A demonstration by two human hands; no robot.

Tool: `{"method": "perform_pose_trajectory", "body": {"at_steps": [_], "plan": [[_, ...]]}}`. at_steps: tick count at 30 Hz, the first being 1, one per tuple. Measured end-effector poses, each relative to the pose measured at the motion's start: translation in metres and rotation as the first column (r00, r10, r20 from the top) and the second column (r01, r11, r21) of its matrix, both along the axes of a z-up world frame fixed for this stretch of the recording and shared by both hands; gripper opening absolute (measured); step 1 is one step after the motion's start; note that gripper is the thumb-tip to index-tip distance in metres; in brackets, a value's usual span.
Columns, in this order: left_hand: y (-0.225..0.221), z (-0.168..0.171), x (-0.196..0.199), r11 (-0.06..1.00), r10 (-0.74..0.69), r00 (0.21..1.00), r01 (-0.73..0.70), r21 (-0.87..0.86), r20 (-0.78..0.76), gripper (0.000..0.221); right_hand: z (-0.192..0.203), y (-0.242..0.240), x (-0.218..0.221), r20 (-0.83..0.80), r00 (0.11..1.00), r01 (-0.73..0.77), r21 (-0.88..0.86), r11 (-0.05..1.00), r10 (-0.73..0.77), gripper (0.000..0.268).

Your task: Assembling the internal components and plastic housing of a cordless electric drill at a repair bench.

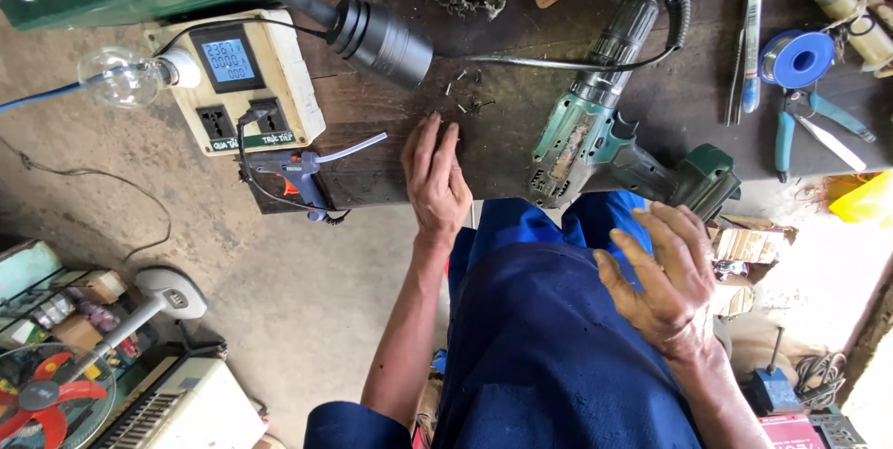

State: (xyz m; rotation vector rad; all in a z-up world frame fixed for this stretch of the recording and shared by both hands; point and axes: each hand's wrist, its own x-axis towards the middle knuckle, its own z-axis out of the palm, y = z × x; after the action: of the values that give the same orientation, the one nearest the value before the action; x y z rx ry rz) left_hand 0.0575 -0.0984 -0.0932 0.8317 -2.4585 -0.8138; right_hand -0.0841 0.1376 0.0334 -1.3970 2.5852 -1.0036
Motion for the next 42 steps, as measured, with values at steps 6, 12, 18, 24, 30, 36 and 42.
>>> {"method": "perform_pose_trajectory", "body": {"at_steps": [6,12,18,24,30,36,42], "plan": [[-0.011,0.007,-0.042,0.955,0.136,0.990,-0.123,-0.269,0.030,0.018,0.003,0.000,0.003,0.000,0.999,-0.033,0.001,0.999,0.033,0.020],[-0.023,-0.006,-0.052,0.939,-0.051,0.989,0.096,-0.330,0.142,0.020,0.009,0.010,-0.003,0.032,0.999,0.042,-0.008,0.999,-0.042,0.017],[-0.024,0.015,-0.057,0.954,-0.079,0.987,0.115,-0.275,0.139,0.010,0.010,0.024,-0.006,0.104,0.988,0.117,-0.044,0.992,-0.112,0.013],[-0.002,0.051,-0.053,0.922,0.120,0.976,-0.042,0.384,-0.183,0.011,0.016,0.033,-0.019,0.139,0.976,0.178,-0.056,0.982,-0.169,0.011],[0.034,0.057,-0.054,0.614,0.185,0.954,0.074,0.786,-0.235,0.017,0.019,0.030,-0.023,0.246,0.938,0.264,-0.041,0.964,-0.246,0.010],[0.033,0.056,-0.054,0.745,0.070,0.983,0.060,0.665,-0.168,0.016,0.017,0.035,-0.024,0.245,0.936,0.273,-0.045,0.961,-0.255,0.011],[0.024,0.063,-0.054,0.437,0.093,0.996,-0.043,0.898,0.003,0.016,0.018,0.034,-0.026,0.258,0.931,0.284,-0.057,0.957,-0.260,0.011]]}}
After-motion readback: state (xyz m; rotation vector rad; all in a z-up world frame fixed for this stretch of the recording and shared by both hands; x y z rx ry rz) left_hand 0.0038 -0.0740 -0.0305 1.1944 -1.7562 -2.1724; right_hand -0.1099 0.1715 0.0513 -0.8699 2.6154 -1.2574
